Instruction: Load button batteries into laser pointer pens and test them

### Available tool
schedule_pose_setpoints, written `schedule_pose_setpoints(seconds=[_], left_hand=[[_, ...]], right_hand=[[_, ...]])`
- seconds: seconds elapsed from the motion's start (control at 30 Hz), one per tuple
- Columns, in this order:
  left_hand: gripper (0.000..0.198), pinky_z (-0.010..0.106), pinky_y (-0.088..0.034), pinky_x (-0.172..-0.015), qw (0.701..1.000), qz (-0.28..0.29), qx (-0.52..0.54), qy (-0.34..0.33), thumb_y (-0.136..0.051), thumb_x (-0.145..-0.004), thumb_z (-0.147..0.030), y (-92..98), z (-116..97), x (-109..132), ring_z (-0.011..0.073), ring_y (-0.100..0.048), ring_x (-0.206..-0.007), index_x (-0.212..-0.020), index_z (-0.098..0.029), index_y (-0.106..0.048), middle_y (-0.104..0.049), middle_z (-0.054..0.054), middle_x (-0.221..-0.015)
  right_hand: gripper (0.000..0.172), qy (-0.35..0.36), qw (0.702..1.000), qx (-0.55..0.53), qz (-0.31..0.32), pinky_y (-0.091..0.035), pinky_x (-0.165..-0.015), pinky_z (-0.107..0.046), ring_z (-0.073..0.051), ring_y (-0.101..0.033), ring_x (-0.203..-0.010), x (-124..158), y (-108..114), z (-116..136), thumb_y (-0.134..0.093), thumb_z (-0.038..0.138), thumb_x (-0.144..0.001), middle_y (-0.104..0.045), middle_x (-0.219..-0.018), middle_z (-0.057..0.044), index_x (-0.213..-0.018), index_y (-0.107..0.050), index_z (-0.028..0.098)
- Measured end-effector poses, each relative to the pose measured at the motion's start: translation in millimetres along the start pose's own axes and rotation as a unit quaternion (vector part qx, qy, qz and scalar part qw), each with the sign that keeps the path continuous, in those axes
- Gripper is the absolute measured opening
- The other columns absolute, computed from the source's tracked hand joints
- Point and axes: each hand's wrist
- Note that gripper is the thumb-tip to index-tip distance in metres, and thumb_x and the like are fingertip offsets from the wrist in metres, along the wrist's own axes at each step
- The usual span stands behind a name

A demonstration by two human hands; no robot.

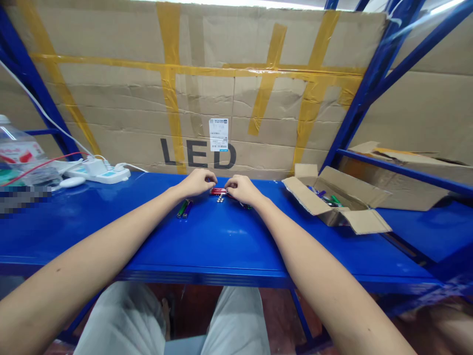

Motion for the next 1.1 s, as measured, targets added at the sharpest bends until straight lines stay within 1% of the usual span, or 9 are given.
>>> schedule_pose_setpoints(seconds=[0.1, 0.2, 0.33, 0.5, 0.63, 0.8, 1.0, 1.1], left_hand=[[0.024, 0.031, -0.049, -0.081, 0.997, 0.052, -0.048, -0.038, -0.057, -0.079, -0.015, 7.2, -8, 6, 0.0211, -0.067, -0.087, -0.090, -0.018, -0.078, -0.075, 0.006, -0.092], [0.028, 0.029, -0.048, -0.081, 0.992, 0.096, -0.066, -0.050, -0.056, -0.080, -0.015, 8.4, -13, 10, 0.0202, -0.068, -0.088, -0.095, -0.019, -0.078, -0.076, 0.006, -0.094], [0.031, 0.028, -0.047, -0.081, 0.988, 0.124, -0.070, -0.055, -0.054, -0.080, -0.015, 6.9, -12, 11, 0.0205, -0.069, -0.091, -0.099, -0.019, -0.079, -0.077, 0.006, -0.099], [0.032, 0.028, -0.046, -0.075, 0.985, 0.140, -0.087, -0.056, -0.054, -0.080, -0.015, 6.7, -17, 14, 0.0215, -0.068, -0.089, -0.099, -0.018, -0.079, -0.076, 0.009, -0.102], [0.031, 0.028, -0.045, -0.071, 0.980, 0.161, -0.107, -0.055, -0.053, -0.079, -0.014, 5.9, -23, 16, 0.0210, -0.067, -0.083, -0.095, -0.017, -0.080, -0.076, 0.009, -0.095], [0.031, 0.027, -0.045, -0.070, 0.977, 0.173, -0.116, -0.051, -0.052, -0.081, -0.014, 4.2, -27, 17, 0.0207, -0.067, -0.084, -0.097, -0.019, -0.079, -0.076, 0.009, -0.097], [0.031, 0.027, -0.046, -0.073, 0.980, 0.162, -0.107, -0.036, -0.053, -0.081, -0.014, 4.2, -24, 17, 0.0210, -0.068, -0.086, -0.098, -0.017, -0.078, -0.076, 0.009, -0.096], [0.030, 0.027, -0.047, -0.076, 0.984, 0.149, -0.089, -0.032, -0.054, -0.083, -0.018, 10.3, -19, 16, 0.0208, -0.067, -0.088, -0.102, -0.018, -0.077, -0.076, 0.009, -0.099]], right_hand=[[0.025, 0.048, 0.998, 0.012, 0.034, -0.043, -0.071, -0.026, -0.015, -0.059, -0.074, 4, -1, 9, -0.059, 0.010, -0.082, -0.068, -0.084, -0.005, -0.094, -0.079, 0.018], [0.029, 0.083, 0.995, 0.039, 0.048, -0.042, -0.073, -0.026, -0.015, -0.059, -0.076, 5, -4, 12, -0.056, 0.009, -0.084, -0.066, -0.083, -0.006, -0.099, -0.079, 0.018], [0.031, 0.094, 0.992, 0.054, 0.066, -0.042, -0.073, -0.026, -0.016, -0.059, -0.077, 4, -8, 12, -0.054, 0.008, -0.085, -0.065, -0.084, -0.007, -0.100, -0.079, 0.018], [0.029, 0.080, 0.993, 0.063, 0.064, -0.042, -0.071, -0.026, -0.016, -0.058, -0.075, 5, -7, 13, -0.055, 0.009, -0.085, -0.065, -0.083, -0.007, -0.098, -0.079, 0.017], [0.029, 0.080, 0.991, 0.075, 0.071, -0.040, -0.068, -0.026, -0.015, -0.056, -0.071, 6, -6, 13, -0.053, 0.008, -0.084, -0.064, -0.081, -0.007, -0.092, -0.080, 0.016], [0.029, 0.072, 0.993, 0.060, 0.074, -0.040, -0.068, -0.026, -0.015, -0.056, -0.071, 5, -7, 11, -0.053, 0.007, -0.083, -0.066, -0.083, -0.006, -0.091, -0.080, 0.016], [0.028, 0.056, 0.995, 0.049, 0.068, -0.042, -0.071, -0.027, -0.016, -0.059, -0.075, 6, -7, 13, -0.054, 0.007, -0.083, -0.069, -0.087, -0.007, -0.092, -0.079, 0.016], [0.029, 0.052, 0.995, 0.057, 0.068, -0.043, -0.074, -0.027, -0.017, -0.061, -0.079, 5, -7, 13, -0.055, 0.007, -0.083, -0.069, -0.088, -0.008, -0.097, -0.079, 0.016]])
Point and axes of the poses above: each hand's wrist, its own x-axis away from the middle knuckle, its own y-axis out of the back of the hand, z = x × y
